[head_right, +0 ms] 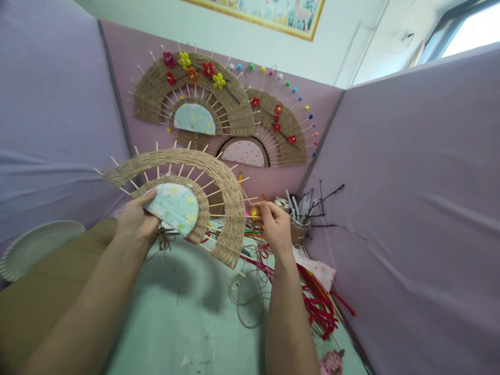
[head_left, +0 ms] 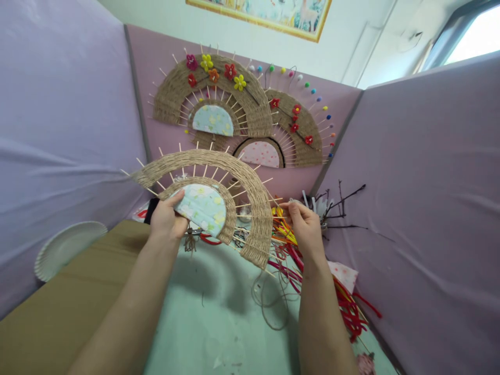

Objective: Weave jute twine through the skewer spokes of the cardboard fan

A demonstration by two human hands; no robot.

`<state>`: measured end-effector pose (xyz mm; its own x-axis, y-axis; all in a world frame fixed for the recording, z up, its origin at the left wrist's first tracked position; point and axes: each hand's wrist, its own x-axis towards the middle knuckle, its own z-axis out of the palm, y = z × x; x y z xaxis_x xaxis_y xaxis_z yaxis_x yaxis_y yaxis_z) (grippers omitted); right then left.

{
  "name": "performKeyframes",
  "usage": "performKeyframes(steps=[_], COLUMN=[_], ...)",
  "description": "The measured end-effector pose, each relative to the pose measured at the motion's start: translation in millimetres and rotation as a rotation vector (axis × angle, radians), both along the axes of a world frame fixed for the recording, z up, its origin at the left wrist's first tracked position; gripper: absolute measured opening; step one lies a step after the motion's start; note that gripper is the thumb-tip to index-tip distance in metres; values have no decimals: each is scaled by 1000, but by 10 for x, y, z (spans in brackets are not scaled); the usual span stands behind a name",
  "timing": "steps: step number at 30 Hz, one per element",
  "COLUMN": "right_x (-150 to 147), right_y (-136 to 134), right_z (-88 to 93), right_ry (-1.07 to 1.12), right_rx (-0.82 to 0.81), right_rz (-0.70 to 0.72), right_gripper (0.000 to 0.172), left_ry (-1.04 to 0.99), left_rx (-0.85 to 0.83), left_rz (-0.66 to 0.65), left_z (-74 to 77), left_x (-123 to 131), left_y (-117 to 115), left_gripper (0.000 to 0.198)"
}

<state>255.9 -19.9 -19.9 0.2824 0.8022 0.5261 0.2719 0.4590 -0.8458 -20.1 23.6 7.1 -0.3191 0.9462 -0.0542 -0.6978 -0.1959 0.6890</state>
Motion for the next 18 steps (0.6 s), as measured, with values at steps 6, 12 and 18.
performKeyframes(steps=[6,12,18], right_x=[12,-17,-17], right_y=[101,125,127], right_z=[-100,-124,-109], right_ry=[251,209,240], right_rx=[4,-77,-94], right_rz=[103,207,215], right_gripper=[55,64,59], left_ry=[-6,-92,-108], left_rx=[-66,-90,-49], left_rz=[-43,-25,6], left_z=[-27,-6,-22], left_x=[-9,41,30], left_y=[37,16,21], left_gripper=[19,24,30])
